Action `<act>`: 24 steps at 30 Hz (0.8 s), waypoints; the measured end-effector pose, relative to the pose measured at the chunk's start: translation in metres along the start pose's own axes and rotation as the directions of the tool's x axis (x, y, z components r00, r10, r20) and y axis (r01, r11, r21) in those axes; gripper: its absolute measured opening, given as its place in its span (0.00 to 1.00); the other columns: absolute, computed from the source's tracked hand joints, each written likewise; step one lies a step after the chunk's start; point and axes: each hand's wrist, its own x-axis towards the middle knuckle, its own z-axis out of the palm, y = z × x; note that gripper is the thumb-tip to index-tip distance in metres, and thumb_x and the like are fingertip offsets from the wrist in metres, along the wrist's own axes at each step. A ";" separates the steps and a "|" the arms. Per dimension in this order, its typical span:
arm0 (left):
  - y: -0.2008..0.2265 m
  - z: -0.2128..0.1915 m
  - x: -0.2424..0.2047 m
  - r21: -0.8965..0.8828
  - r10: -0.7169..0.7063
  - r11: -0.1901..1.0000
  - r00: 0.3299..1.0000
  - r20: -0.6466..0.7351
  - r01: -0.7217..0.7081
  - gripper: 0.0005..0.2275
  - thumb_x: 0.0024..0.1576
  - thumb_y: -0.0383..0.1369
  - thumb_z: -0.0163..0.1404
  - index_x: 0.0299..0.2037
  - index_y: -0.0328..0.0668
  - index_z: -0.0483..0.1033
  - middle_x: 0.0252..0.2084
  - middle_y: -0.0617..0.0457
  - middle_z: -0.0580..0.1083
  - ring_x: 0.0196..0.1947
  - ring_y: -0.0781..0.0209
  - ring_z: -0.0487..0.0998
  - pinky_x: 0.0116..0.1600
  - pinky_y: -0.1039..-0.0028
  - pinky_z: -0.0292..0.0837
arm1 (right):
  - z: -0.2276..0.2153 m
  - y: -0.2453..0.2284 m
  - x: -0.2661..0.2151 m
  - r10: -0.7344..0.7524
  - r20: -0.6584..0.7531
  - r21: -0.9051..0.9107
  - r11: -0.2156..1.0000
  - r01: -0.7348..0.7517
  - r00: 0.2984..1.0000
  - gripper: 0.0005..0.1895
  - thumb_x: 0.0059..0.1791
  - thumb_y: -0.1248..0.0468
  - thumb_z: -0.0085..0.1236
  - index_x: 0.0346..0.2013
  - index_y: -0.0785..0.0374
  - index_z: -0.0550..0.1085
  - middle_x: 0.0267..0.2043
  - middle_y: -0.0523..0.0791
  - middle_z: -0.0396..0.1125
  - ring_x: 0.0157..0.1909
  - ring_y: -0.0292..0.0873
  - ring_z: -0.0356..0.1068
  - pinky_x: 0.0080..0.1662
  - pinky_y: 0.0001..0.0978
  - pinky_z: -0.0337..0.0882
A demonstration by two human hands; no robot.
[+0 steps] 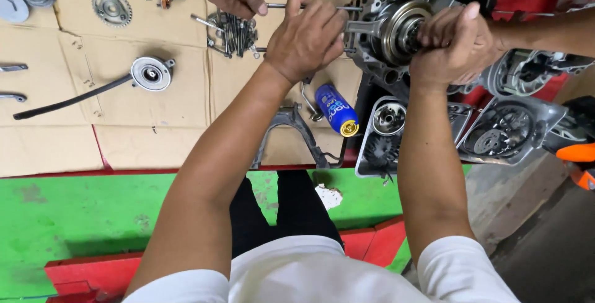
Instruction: The person cleans and assembles various engine components on a workbench. They wipe a metal part with a cloth, handle a chain, and fit a cylindrical component into a larger engine casing. The person also picks up and places down smaller parts and tools throughout the process.
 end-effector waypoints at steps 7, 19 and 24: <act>-0.001 -0.001 0.000 -0.014 -0.011 1.000 1.000 -0.015 0.011 0.19 0.58 0.35 0.64 0.54 0.39 0.70 0.41 0.50 0.69 0.39 0.52 0.71 0.54 0.60 0.61 | 0.005 0.004 0.000 0.003 -0.038 -0.071 0.997 -0.006 0.999 0.23 0.56 0.60 0.45 0.17 0.62 0.59 0.13 0.46 0.48 0.13 0.41 0.49 0.20 0.33 0.48; 0.003 -0.008 0.002 -0.041 0.025 0.999 0.999 -0.044 -0.026 0.16 0.57 0.33 0.62 0.50 0.37 0.72 0.44 0.47 0.70 0.43 0.48 0.71 0.55 0.57 0.58 | 0.020 -0.007 -0.004 -0.071 -0.233 -0.182 0.983 0.028 0.970 0.25 0.54 0.55 0.45 0.16 0.62 0.59 0.12 0.45 0.49 0.13 0.40 0.49 0.19 0.31 0.55; 0.002 -0.004 0.003 -0.011 0.034 0.999 0.999 -0.040 -0.035 0.15 0.58 0.35 0.60 0.50 0.39 0.71 0.40 0.49 0.68 0.40 0.49 0.68 0.52 0.60 0.58 | -0.007 0.010 -0.003 -0.076 -0.062 -0.074 0.995 0.071 0.995 0.24 0.57 0.58 0.45 0.18 0.62 0.62 0.13 0.46 0.51 0.13 0.41 0.52 0.20 0.33 0.53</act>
